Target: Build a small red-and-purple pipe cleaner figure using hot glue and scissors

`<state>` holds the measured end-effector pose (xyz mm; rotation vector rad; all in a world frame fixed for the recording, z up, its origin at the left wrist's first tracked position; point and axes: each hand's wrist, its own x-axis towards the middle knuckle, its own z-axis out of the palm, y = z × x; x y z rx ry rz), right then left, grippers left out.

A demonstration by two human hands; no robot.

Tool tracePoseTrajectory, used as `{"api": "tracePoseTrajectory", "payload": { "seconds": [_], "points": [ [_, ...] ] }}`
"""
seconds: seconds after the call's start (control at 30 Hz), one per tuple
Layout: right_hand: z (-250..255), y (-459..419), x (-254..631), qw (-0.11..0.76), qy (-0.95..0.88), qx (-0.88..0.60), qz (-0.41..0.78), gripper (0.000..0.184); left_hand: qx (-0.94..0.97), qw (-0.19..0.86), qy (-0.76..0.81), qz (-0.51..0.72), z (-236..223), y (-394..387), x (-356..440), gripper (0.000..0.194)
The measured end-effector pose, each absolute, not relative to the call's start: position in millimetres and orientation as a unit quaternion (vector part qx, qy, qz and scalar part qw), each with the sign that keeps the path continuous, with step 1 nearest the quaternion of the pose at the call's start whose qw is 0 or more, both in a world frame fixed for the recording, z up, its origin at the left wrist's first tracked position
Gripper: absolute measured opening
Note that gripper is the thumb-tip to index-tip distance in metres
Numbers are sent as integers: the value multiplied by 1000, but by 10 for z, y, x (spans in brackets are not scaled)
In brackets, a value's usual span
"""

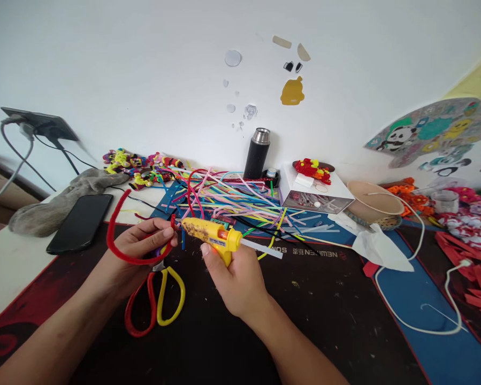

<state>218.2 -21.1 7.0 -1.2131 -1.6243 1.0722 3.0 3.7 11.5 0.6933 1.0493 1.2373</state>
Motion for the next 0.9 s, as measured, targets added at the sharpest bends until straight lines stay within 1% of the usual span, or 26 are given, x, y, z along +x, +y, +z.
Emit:
{"api": "tracePoseTrajectory", "payload": {
  "seconds": [0.23,0.5,0.9],
  "points": [
    [65,-231,2178,407,-650,-480,426,56,294,639,464,539,127,37,28,50],
    [64,-236,2176,403,-648,-487,425,57,292,634,470,541,163,27,40,52],
    [49,-250,2158,385,-649,-492,434,54,297,635,459,546,133,35,19,48]
  ]
}}
